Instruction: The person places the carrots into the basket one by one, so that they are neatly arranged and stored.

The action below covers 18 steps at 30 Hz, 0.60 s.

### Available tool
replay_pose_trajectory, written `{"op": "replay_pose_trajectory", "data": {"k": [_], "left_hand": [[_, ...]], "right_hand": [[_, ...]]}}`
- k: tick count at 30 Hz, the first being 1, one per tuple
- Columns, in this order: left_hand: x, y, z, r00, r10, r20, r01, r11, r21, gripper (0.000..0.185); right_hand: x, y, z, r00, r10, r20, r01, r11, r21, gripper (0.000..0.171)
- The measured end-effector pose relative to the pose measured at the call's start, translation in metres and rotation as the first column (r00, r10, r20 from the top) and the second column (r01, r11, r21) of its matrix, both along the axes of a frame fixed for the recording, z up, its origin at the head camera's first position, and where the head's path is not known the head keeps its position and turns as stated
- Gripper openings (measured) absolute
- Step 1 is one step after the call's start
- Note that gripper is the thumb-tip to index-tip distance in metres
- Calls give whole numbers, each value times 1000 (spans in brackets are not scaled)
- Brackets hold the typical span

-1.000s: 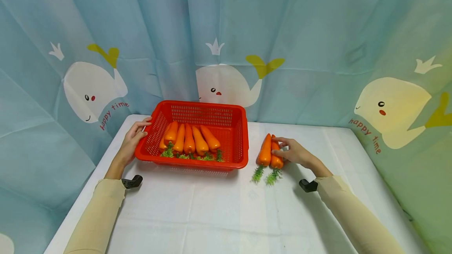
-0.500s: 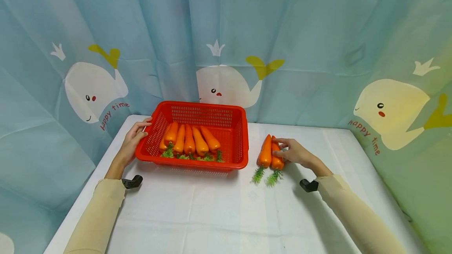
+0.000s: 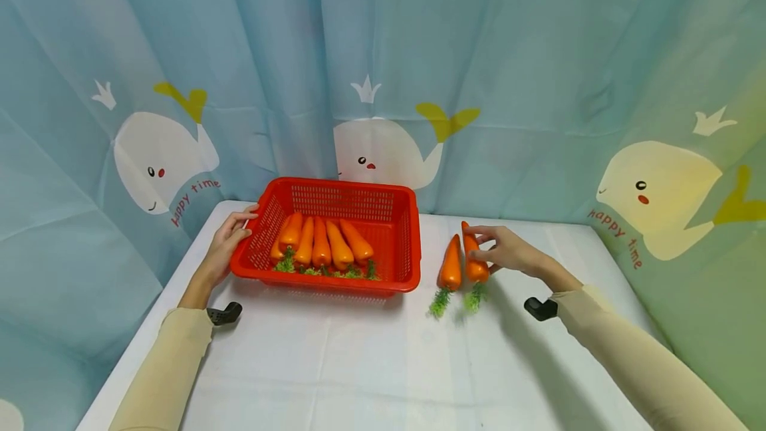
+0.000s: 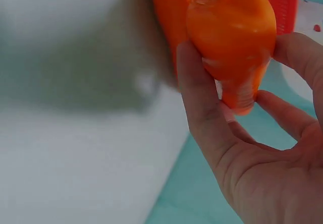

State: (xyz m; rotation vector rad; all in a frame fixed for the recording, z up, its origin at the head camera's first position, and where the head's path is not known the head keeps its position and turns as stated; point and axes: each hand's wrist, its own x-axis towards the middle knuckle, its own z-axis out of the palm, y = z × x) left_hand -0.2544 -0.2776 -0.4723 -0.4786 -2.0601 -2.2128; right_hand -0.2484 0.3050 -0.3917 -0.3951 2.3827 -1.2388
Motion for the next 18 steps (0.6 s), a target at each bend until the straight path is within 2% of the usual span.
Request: {"op": "replay_pose_trajectory", "data": {"k": [7,18], "left_hand": [[0,1,-1,1000,14,9,-14,1000,-21,34],[-1,0,-1,1000,19,3,-19,999,-41,34]], "right_hand": [[-4,-6,31,999,37,-17,-37,999,-20,70],[-18,-42,67,989,86,-123,-93,995,-46,63]]}}
